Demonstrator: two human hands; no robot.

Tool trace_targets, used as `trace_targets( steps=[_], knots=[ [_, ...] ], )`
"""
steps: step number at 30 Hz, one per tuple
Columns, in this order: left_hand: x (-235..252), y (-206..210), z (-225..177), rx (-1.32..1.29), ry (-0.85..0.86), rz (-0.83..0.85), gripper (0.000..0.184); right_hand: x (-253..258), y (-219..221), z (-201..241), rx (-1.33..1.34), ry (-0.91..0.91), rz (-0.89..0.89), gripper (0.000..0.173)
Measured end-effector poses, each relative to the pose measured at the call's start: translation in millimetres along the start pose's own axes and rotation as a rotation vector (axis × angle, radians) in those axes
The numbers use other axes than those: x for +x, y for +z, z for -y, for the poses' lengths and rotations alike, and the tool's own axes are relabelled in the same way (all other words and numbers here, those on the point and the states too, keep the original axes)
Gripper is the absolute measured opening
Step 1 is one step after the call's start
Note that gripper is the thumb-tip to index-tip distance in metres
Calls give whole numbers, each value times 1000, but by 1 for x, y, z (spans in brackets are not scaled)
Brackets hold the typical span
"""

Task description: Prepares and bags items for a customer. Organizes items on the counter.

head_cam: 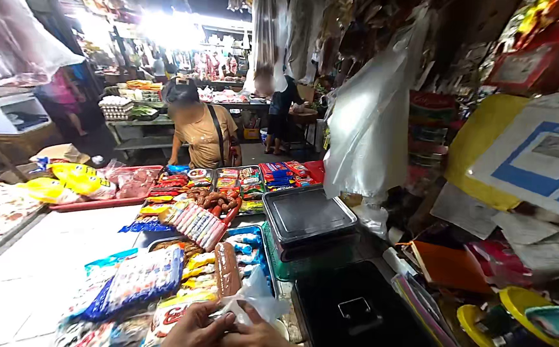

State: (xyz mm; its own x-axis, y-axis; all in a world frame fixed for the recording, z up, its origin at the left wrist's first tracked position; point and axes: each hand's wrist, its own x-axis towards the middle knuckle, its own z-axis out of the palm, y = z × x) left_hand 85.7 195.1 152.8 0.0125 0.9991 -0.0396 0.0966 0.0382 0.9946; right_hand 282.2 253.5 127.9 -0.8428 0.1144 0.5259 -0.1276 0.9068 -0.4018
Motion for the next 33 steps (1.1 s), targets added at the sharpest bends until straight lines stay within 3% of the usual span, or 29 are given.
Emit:
trace_targets(
  steps=[2, 4, 7, 8, 9, 12, 16, 21, 25, 27, 29, 31, 33],
  knots=[
    [-15, -10, 1, 22, 48, 19, 14, -11, -11, -11, -15, -15, -136, 58],
    [-28, -20, 5, 71, 209, 54, 12, -19, -13, -19, -92, 57, -302, 54],
    [-45, -21, 1, 28, 338, 75, 12, -13, -19, -30, -135, 241, -340, 99],
    [-50, -19, -2, -5, 360, 74, 12, -10, -21, -31, -82, 270, -288, 100],
    [-55, -20, -2, -21, 386, 69, 15, -8, -24, -31, 22, 307, -223, 89],
    [-74, -37, 2, 117, 431, 0, 30, -5, -37, -37, 432, 361, -35, 34],
    [-108, -80, -3, 217, 360, -107, 42, -10, -66, -59, 994, 406, 72, 17],
    [-108, -111, -12, 205, 364, -148, 30, 2, -48, -51, 1360, 608, -153, 17],
    [-102, -138, -18, 73, 239, -13, 41, 15, -33, -41, 1480, 723, -359, 9],
    [-99, -147, -24, 49, 166, -71, 45, 16, -32, -49, 1461, 608, -365, 43],
    [-91, -151, -27, 83, 151, -149, 51, 16, -26, -57, 1401, 485, -214, 77],
    [-83, -155, -26, 70, 173, -139, 50, 20, -19, -56, 1336, 497, -111, 62],
    [-77, -158, -28, 63, 173, -100, 48, 28, -15, -45, 1238, 580, -162, 27]
  ],
)
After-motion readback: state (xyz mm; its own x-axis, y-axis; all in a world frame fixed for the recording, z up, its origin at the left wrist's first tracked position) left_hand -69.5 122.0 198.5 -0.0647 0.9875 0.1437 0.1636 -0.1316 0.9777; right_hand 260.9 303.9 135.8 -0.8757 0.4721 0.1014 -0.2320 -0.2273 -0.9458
